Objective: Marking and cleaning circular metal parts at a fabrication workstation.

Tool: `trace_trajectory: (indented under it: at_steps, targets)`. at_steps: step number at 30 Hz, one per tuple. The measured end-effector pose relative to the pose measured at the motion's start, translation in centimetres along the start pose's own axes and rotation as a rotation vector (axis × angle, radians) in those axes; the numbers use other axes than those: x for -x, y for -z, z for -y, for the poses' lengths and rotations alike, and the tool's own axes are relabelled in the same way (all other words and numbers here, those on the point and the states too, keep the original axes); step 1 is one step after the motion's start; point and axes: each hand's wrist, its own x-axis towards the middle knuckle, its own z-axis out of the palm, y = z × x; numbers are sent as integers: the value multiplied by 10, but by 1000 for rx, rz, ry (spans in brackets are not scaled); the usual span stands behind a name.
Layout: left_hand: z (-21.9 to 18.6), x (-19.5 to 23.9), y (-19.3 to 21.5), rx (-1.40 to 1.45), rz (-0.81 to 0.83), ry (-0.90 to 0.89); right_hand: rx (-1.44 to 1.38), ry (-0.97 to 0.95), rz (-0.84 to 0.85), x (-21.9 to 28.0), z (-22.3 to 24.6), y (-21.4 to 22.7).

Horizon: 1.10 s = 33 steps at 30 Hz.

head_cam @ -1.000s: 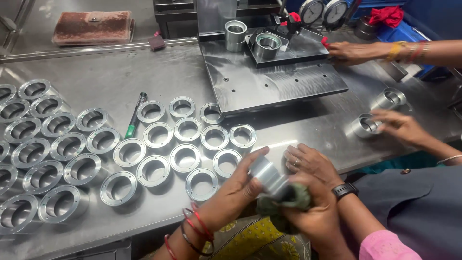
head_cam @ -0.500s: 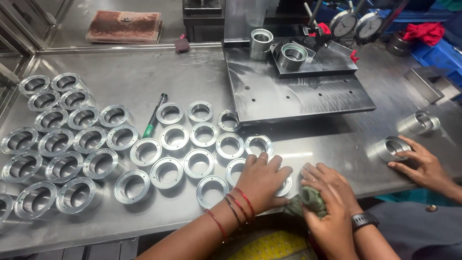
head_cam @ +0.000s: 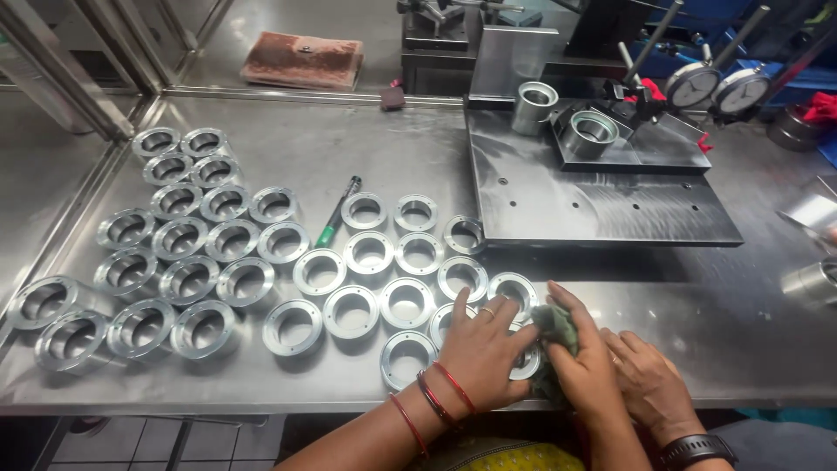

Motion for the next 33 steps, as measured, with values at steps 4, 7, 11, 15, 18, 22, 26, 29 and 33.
trace_trajectory:
  at_steps: [4,7,11,15,18,22,26,29,33]
  targets:
    - [2,15,14,-23,56,-5,-361,11,100,-10,-6,-22]
    - [12,23,23,-28,40,-29,-426,-46,157,-10,-6,-25]
    - [23,33,32,-7,35,-68,-456,-25,173,-31,-3,-27]
    - [33,40,39,4,64,-111,-412,56,181,-69,-21,-41]
    - [46,49,47,93,33,-154,-476,-4,231,-91,-27,-55]
    - [86,55,72,298,-242,1,-537,-95,291,-108,-26,-71]
    - [167,49,102,-24,-337,241,-507,-143,276,-116,-34,-77]
    - [197,34,117,-329,-417,400,-493,-58,314,-113,-19,-69]
    - [226,8,105,-443,-52,720,-463,-83,365,-100,0,-43]
